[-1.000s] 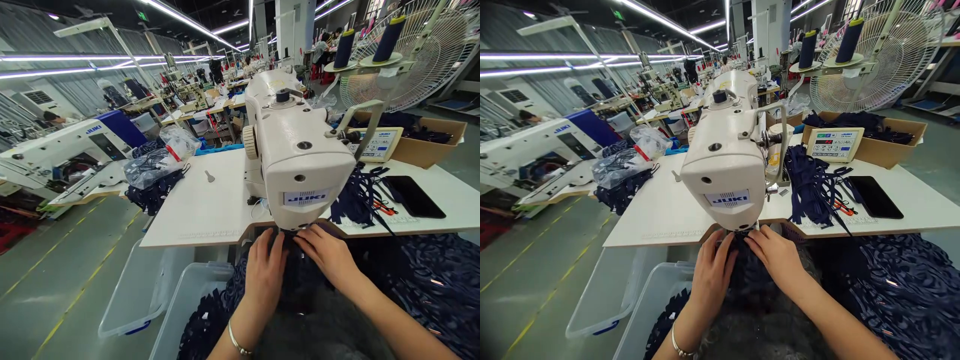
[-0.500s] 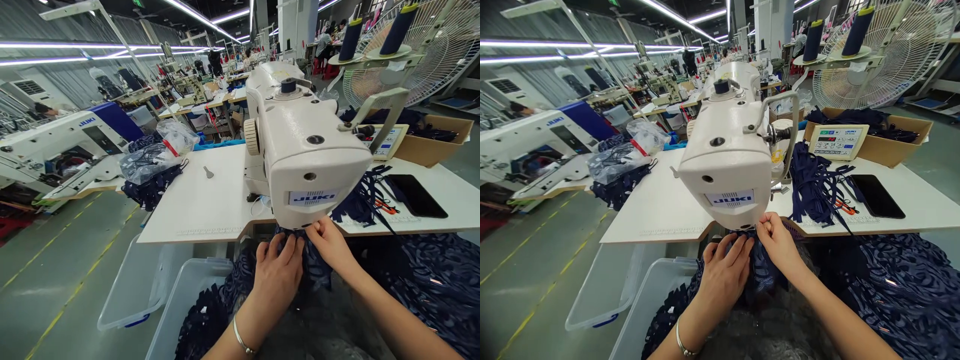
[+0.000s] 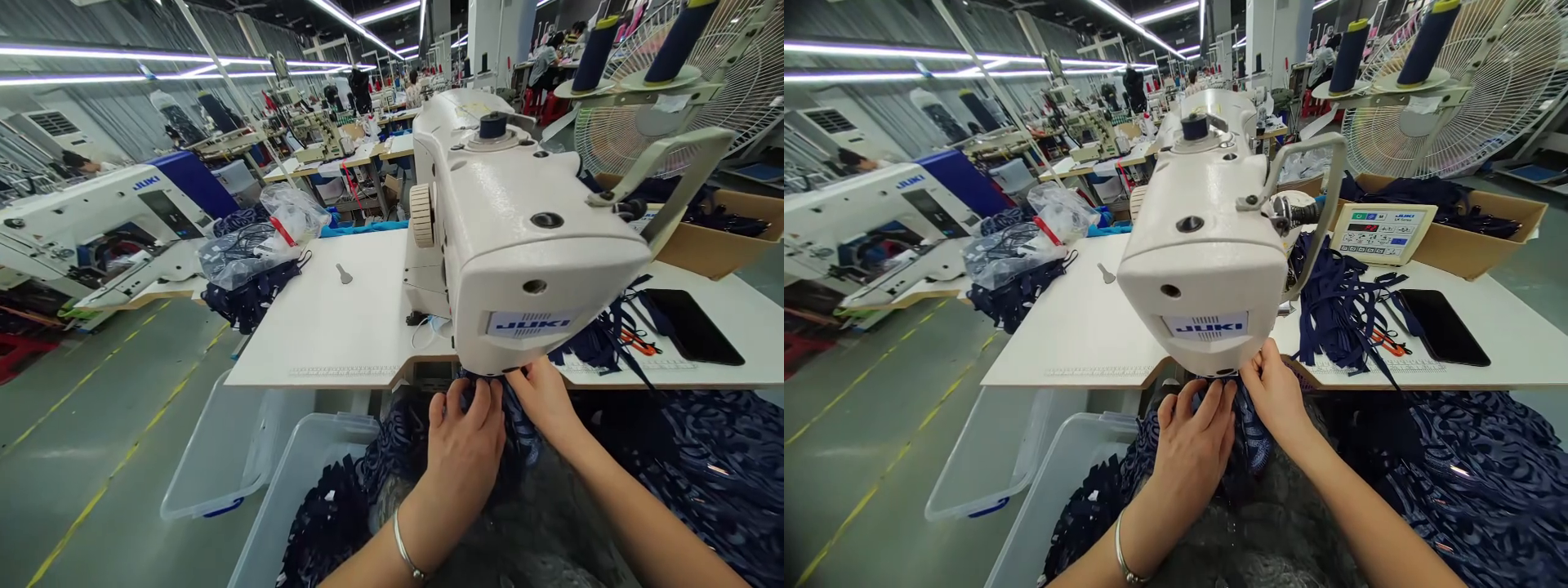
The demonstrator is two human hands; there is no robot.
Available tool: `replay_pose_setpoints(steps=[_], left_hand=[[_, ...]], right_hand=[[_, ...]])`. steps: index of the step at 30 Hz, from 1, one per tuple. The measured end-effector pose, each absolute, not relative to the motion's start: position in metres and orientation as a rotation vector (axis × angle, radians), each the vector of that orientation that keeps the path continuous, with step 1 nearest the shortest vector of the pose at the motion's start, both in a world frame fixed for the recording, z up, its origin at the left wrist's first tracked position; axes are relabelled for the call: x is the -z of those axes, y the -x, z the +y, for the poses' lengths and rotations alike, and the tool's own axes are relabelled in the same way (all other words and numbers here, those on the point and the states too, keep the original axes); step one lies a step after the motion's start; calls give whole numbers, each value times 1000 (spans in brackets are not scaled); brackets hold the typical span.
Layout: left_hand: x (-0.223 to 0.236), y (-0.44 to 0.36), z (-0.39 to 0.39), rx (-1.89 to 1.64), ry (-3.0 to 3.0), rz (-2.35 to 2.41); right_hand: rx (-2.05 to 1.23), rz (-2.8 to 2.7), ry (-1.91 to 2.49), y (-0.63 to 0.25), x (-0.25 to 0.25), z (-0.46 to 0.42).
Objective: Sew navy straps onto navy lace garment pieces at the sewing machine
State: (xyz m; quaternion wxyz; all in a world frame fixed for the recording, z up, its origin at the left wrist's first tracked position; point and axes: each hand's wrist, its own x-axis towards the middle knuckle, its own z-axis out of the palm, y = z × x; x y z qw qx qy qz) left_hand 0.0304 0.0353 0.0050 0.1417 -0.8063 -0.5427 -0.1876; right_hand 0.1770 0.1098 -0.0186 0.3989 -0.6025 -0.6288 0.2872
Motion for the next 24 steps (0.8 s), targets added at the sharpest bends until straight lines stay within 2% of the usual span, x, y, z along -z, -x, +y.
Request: replay_pose_setpoints(steps=[8, 13, 17, 24], left_hand=[[-1, -30, 36, 546, 2328, -1560], [3, -26, 36, 549, 2340, -1511], [4, -23, 40, 568, 2343, -1465], [0, -22, 39, 542, 2327, -1440]], right_hand=[[-754, -1595, 1531, -178, 21, 107], [-802, -1678, 1388, -188, 26, 104], [-745, -1813, 1321, -212, 31, 100], [-738, -1796, 1450, -269, 35, 88]])
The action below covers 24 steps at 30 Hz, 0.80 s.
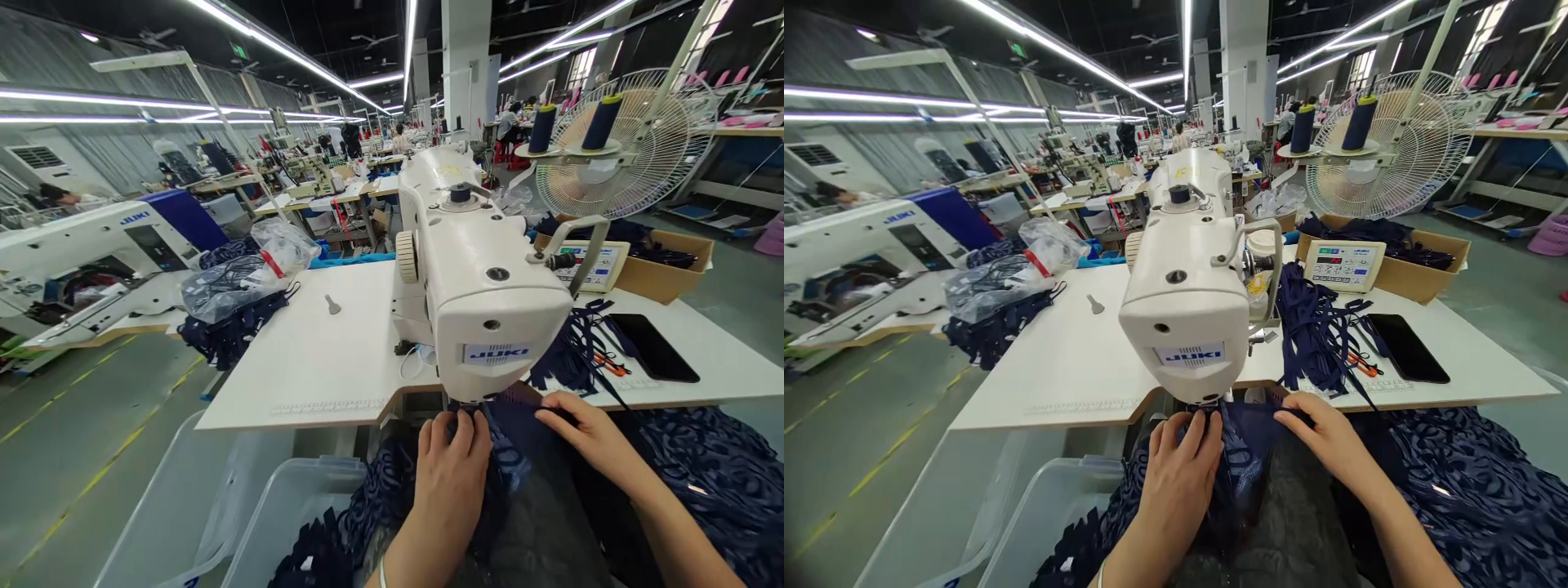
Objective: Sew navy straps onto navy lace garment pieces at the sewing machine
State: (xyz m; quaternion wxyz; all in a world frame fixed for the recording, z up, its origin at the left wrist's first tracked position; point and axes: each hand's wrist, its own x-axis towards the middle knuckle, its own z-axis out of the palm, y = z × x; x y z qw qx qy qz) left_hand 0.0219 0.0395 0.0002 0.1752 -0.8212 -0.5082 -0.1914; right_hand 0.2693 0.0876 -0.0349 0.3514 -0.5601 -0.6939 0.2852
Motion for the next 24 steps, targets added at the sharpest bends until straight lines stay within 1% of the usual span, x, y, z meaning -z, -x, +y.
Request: replay_pose_setpoints(steps=[8, 11, 13, 17, 21, 24], left_hand=[[0, -30, 30, 635, 2371, -1491], [-1, -34, 27, 565, 2396, -1527], [-2, -36, 25, 513, 2418, -1545], [-6, -36, 21, 463, 2484, -1571], [-5, -18, 21, 541, 2499, -1556], [5, 8, 26, 663, 2334, -1598]], right_hand=[[-831, -1943, 1493, -311, 40, 74], [-966, -1933, 1596, -321, 42, 68], [-1116, -1884, 1630, -323, 41, 65], [-1430, -1547, 1569, -313, 33, 63], [-1530, -1051, 1404, -288, 19, 65], [-1592, -955, 1237, -258, 9, 66]])
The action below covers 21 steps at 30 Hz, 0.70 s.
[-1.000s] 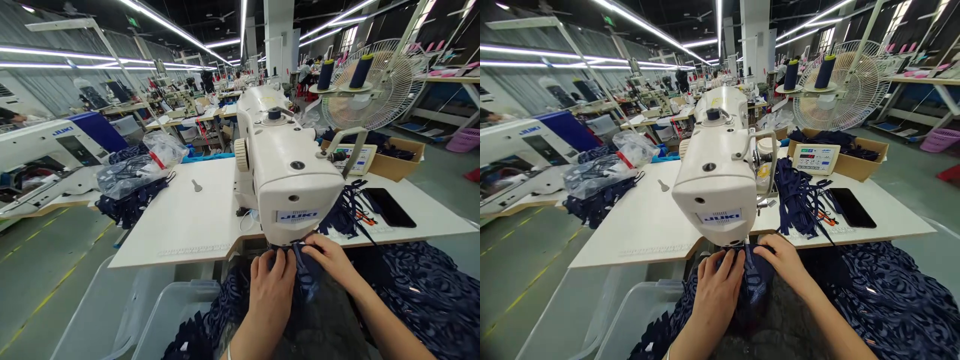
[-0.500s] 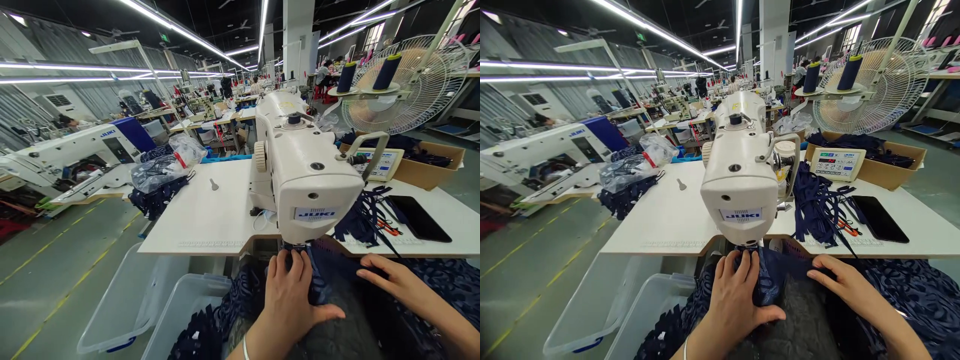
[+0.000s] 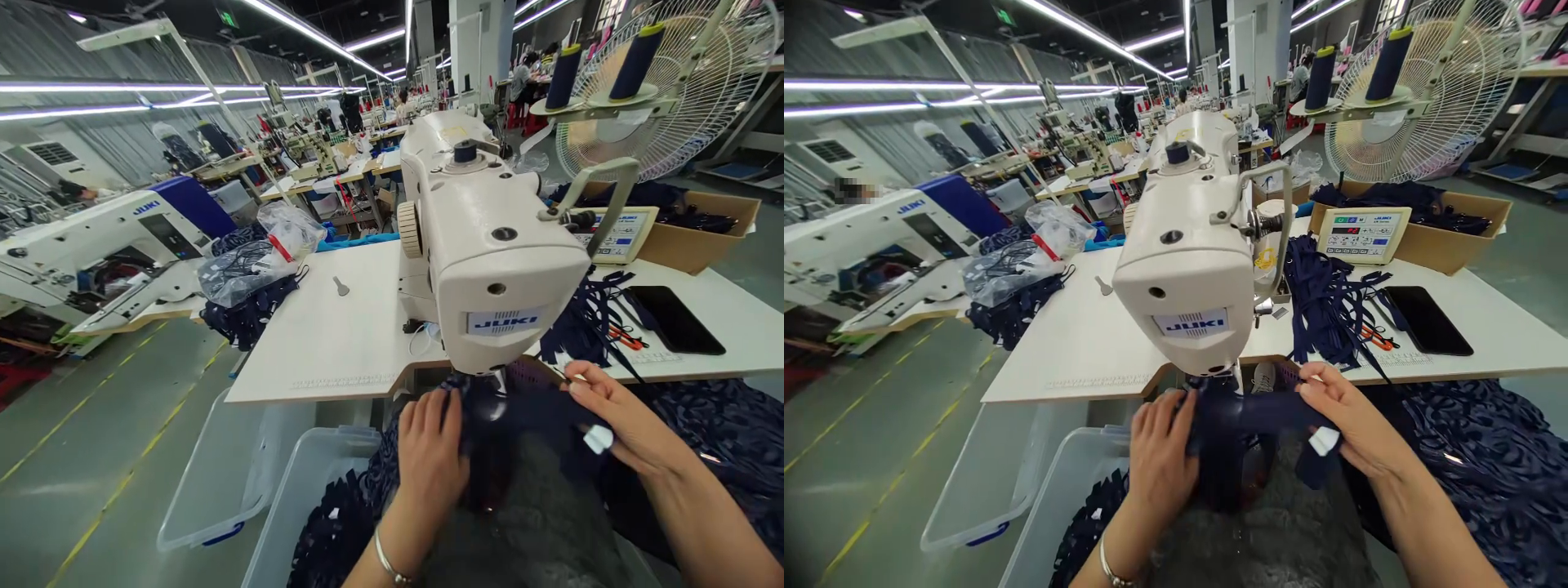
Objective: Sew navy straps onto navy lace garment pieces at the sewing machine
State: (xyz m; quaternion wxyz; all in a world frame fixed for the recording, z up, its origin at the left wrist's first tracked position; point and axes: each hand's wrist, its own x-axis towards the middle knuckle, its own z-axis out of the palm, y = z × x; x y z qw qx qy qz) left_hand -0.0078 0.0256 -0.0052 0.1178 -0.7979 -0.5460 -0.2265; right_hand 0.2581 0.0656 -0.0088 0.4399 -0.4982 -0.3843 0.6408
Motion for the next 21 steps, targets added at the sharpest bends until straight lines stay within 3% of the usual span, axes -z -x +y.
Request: replay_pose_setpoints(steps=[3, 6, 11, 16, 21], left_hand=[[20, 31, 34, 690, 2078, -1711], [33, 41, 40, 644, 1958, -1725], [33, 35, 41, 616, 2188, -1229], [15, 22, 43, 394, 2453, -956], [13, 19, 47, 503, 2525, -1002]], right_hand=[[-1510, -1158, 1149, -224, 6, 68], [-1208, -1416, 1218, -196, 6, 73], [-890, -1699, 1329, -183, 1, 84], [-966, -1719, 1289, -194, -1, 87], [-1167, -1724, 1249, -206, 5, 76]])
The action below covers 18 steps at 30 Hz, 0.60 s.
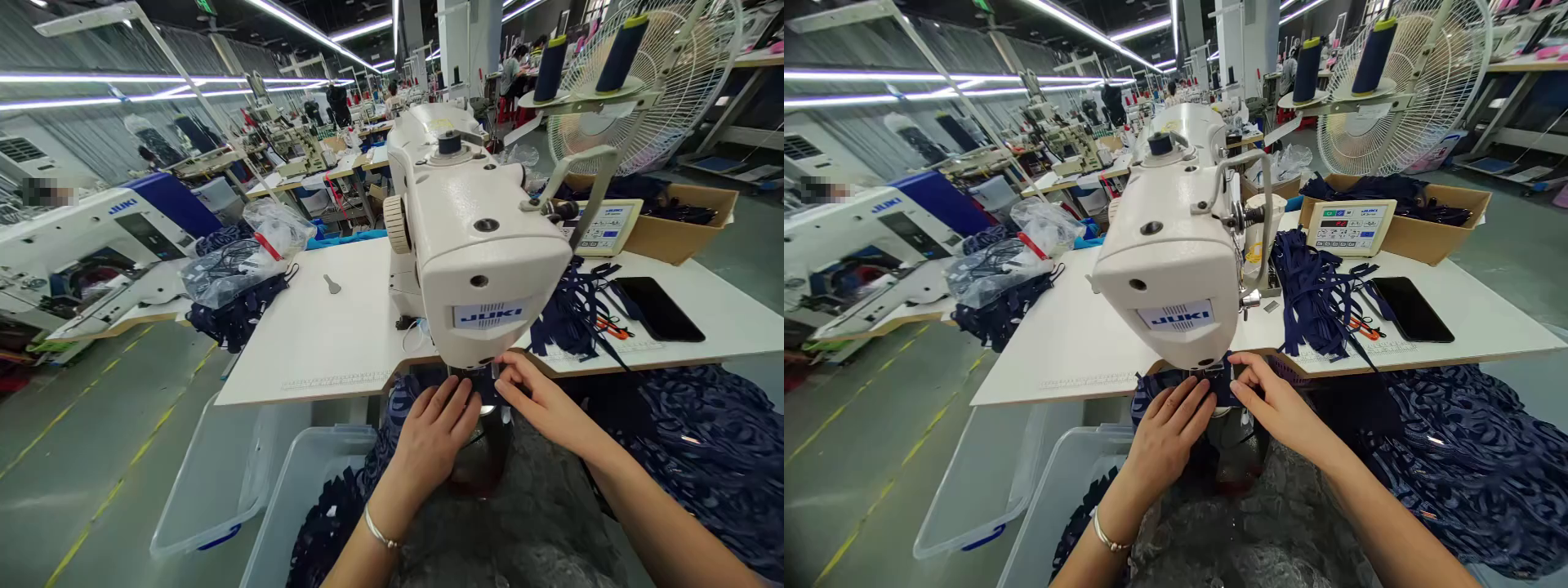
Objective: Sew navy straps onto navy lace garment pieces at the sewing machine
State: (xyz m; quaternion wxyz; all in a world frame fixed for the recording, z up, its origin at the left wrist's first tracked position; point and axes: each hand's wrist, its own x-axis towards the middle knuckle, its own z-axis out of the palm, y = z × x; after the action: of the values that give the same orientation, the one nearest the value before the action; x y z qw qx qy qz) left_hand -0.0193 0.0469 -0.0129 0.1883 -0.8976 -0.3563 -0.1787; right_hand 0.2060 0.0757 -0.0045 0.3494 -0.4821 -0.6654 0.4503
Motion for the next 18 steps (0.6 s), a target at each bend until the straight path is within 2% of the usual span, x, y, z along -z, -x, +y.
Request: replay_pose_setpoints(steps=[11, 18], left_hand=[[17, 13, 36, 484, 2473, -1179], [21, 9, 36, 504, 2433, -1239]], right_hand=[[-1057, -1729, 1221, -202, 8, 83], [-805, -1885, 1148, -204, 11, 91]])
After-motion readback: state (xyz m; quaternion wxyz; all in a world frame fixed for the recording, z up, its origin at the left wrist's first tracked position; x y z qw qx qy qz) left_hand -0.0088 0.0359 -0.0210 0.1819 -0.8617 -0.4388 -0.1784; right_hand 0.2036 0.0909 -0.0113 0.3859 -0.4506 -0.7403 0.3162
